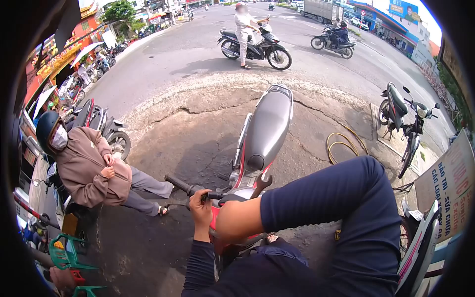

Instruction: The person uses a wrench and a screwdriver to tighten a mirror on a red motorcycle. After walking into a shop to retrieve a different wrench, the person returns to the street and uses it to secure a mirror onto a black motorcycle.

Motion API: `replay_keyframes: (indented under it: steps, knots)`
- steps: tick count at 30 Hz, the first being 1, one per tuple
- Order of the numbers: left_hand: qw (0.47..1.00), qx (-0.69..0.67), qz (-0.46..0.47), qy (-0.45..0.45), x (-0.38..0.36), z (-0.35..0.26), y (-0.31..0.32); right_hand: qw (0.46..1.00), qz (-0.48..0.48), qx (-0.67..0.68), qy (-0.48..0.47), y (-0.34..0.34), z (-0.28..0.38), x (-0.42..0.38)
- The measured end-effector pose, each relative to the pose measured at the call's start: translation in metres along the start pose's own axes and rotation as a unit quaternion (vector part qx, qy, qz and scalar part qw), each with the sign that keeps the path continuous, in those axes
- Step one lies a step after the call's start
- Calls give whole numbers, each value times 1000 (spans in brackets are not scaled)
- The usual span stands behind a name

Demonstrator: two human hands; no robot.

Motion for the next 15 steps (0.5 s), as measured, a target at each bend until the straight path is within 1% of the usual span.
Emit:
replay_keyframes:
  steps: [1, 2, 3, 4, 5, 6, 7, 9, 10, 11, 12, 13, 14, 15]
  knots:
    - [1000, 0, -7, -1, -1, 1, 0, 992, 75, -3, 97, 8, -29, -21]
    - [1000, 0, -15, -3, -1, 1, 0, 984, 47, -28, 171, 16, -66, -45]
    - [1000, -2, -28, -4, 1, 1, 2, 974, -2, -11, 225, 21, -109, -59]
    - [999, -6, -37, 21, 2, -1, 4, 967, -106, 41, 230, 12, -144, -59]
    - [999, -16, -36, -8, 0, 2, 4, 945, -210, 100, 232, 3, -165, -60]
    - [999, -24, -34, -35, -2, 5, 6, 905, -268, 249, 218, -12, -174, -51]
    - [997, -32, -31, -58, 0, 8, 6, 840, -322, 389, 199, -37, -179, -34]
    - [988, -120, -39, -94, -7, 31, 9, 792, -344, 497, 85, -86, -143, 5]
    - [980, -162, -41, -112, -7, 39, 9, 840, -329, 430, -24, -108, -117, 25]
    - [985, -144, -32, -94, 0, 34, 8, 870, -273, 395, -111, -109, -86, 54]
    - [989, -127, -23, -79, 5, 25, 8, 903, -160, 369, -151, -116, -44, 37]
    - [992, -111, -13, -66, 5, 14, 6, 950, -5, 294, -106, -108, -14, 23]
    - [994, -96, -6, -55, 5, 6, 6, 974, 7, 189, -125, -30, 2, 51]
    - [996, -82, -1, -45, 4, 3, 6, 986, 21, 80, -145, 47, 12, 71]
Point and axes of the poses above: each hand's wrist, its own x-axis towards the middle knuckle, its own y-axis out of the palm, z = x × y, the point moved 5 cm from there along x, towards the middle knuckle, and after that the axes turned 12 degrees about -x, right-handed, at the moved point
